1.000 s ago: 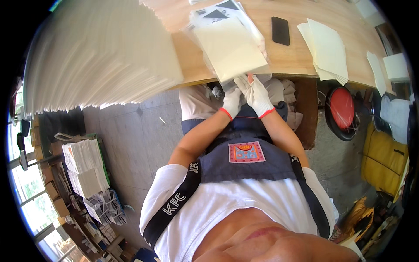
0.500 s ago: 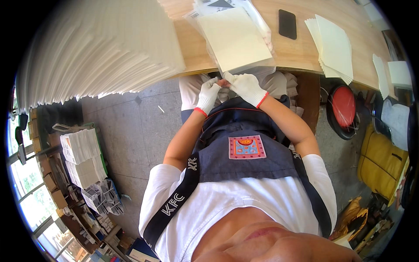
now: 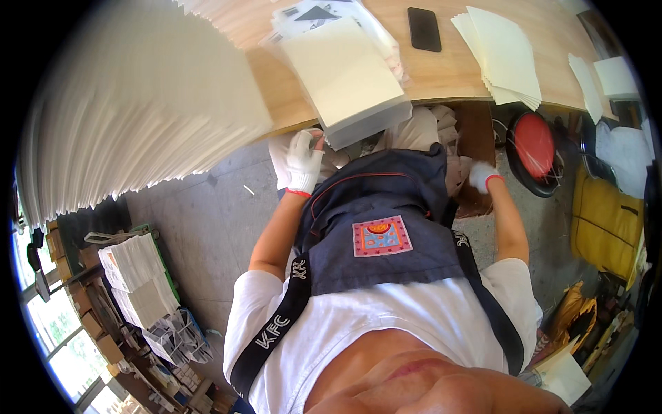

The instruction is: The person repeatedly picks a stack of folded white paper sheets from the table, places them into a white plastic bag, and sets the filled bag down. The person continues this cycle, handling the paper and bags by hand.

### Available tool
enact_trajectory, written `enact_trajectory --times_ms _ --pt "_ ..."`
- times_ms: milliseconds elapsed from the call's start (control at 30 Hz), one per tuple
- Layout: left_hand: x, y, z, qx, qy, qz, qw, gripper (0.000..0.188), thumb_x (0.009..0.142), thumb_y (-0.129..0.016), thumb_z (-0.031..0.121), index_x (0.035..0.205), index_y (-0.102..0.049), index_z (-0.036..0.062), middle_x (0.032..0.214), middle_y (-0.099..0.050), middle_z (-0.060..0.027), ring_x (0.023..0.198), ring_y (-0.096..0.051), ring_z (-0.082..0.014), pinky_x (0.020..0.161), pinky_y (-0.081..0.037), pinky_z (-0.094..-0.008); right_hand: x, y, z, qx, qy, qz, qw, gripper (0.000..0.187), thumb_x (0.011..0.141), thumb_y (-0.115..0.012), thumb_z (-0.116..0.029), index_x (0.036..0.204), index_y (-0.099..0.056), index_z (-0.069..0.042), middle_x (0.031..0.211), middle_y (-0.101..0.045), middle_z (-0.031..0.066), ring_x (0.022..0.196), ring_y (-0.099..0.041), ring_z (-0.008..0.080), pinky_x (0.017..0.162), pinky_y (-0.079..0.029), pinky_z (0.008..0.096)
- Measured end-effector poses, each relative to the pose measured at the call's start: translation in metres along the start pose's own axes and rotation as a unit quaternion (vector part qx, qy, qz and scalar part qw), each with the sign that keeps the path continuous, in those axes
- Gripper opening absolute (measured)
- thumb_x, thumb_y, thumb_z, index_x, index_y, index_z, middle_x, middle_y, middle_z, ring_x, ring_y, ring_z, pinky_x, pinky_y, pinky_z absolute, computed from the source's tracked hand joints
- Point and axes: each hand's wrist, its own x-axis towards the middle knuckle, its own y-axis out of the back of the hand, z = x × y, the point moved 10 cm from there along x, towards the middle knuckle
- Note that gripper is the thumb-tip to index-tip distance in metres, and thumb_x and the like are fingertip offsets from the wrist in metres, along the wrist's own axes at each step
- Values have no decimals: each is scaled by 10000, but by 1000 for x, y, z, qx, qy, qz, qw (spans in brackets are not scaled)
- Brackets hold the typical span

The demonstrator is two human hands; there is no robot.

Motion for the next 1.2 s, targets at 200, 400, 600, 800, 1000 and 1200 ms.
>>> enact_trajectory --times_ms 200,400,600,800,1000,1200 --pt "8 5 71 166 -299 96 935 198 615 -714 112 784 -611 111 960 -601 -20 893 -558 -237 713 -476 -352 -71 212 -99 194 48 405 892 382 736 -577 -200 1105 -534 -112 983 -607 84 918 -568 276 806 -440 393" --pt "5 11 61 80 -243 53 965 185 627 -680 52 808 -642 55 834 -624 -67 821 -573 -256 683 -477 -342 -97 289 -183 109 310 622 711 249 674 -665 -152 898 -570 -100 915 -595 57 877 -561 245 746 -435 346" --pt "-35 -10 -62 -244 214 171 930 87 767 -668 50 743 -584 47 660 -509 36 651 -460 -48 551 -374 -198 -47 254 -174 493 128 488 709 201 750 -653 -211 788 -531 -55 617 -534 86 577 -545 232 548 -409 346" --pt "-40 -38 -65 -579 333 240 705 154 821 -610 77 928 -499 81 801 -566 -9 652 -522 -97 555 -432 -217 -20 220 -150 595 26 444 670 233 798 -613 -260 788 -519 -48 586 -530 81 546 -508 190 545 -394 337" --pt "12 26 2 -504 201 107 833 100 844 -581 118 881 -545 33 746 -530 11 644 -471 -72 536 -371 -216 10 210 -188 731 209 249 600 191 876 -538 -245 903 -561 -57 650 -556 3 472 -504 97 432 -394 232" --pt "36 178 133 -209 31 71 975 206 782 -669 174 877 -579 15 638 -502 -3 584 -467 -63 535 -389 -222 -73 289 -246 838 383 98 375 148 902 -530 -218 808 -530 -103 600 -521 -9 456 -487 95 398 -373 231"
